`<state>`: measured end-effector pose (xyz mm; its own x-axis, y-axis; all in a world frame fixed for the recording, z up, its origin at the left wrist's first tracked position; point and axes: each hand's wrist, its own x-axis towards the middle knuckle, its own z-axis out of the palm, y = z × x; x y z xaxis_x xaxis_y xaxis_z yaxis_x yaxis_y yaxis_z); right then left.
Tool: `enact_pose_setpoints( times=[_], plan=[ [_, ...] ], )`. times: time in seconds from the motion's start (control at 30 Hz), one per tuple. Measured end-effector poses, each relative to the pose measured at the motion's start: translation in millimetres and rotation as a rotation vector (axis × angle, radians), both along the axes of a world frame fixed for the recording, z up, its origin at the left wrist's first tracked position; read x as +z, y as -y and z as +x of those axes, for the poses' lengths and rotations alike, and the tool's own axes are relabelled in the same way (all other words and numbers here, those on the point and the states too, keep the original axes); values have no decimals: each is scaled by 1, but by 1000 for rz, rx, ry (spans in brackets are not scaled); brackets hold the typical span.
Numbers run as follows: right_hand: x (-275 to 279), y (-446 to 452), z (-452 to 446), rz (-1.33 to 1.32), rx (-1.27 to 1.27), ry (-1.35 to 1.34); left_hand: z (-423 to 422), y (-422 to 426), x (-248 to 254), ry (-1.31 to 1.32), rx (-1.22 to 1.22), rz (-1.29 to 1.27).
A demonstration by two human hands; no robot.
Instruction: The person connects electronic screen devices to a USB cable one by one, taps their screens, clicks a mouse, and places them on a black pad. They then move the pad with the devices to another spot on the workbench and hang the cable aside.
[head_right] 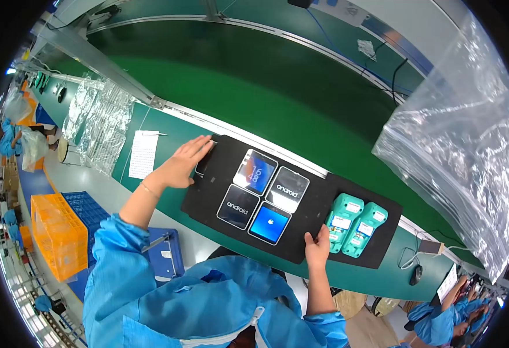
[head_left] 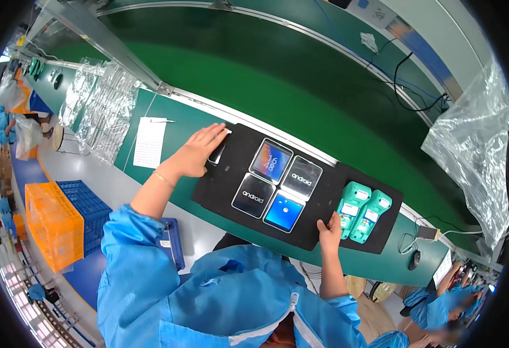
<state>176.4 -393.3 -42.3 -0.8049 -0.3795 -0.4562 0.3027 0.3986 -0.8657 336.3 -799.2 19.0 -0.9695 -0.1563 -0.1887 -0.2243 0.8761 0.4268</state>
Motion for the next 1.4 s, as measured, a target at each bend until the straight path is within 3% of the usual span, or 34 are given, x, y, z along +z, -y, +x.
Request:
enact_pose_setpoints(
  times=[0.17, 0.33, 0.4, 0.53, 0.67, 0.8, 0.87, 0.93, 1.1, 1.27, 1.33, 1.4],
  plan=[
    [4, -1, -3, 69, 58, -27, -22, 5, -6, 112, -118, -1],
    [13, 1, -2, 129, 114, -54, -28, 10, -5, 10, -97, 76],
    [0, -6, 0, 108, 65, -96, -16, 20, 2, -160, -82, 9],
    [-7, -10, -2, 102, 90, -88, 4, 34, 43, -176, 94, -148],
    [-14, -12, -1, 141, 105, -71, -59, -39, 87, -276, -46, -24],
    [-19, -13, 0, 146, 123, -167, -140, -134, 61, -388, -443, 181],
    [-19, -14, -1, 18, 109, -66, -166, -169, 38, -426, -498, 161],
    [20, -1, -4, 67, 148, -37, -178, -185, 21, -347, -532, 127],
    [-6, -9, -2, 32, 152, -86, -171, -196, -2, -197, -576, 53],
    [-2, -5, -1, -68, 109, -72, -147, -186, 23, -365, -358, 56],
    [-10, -3, 0, -253, -32, -11, -127, -153, 30, -428, -124, 124],
    [2, 5, -1, -255, -44, 35, -86, -117, 7, -520, 311, 48]
  ],
)
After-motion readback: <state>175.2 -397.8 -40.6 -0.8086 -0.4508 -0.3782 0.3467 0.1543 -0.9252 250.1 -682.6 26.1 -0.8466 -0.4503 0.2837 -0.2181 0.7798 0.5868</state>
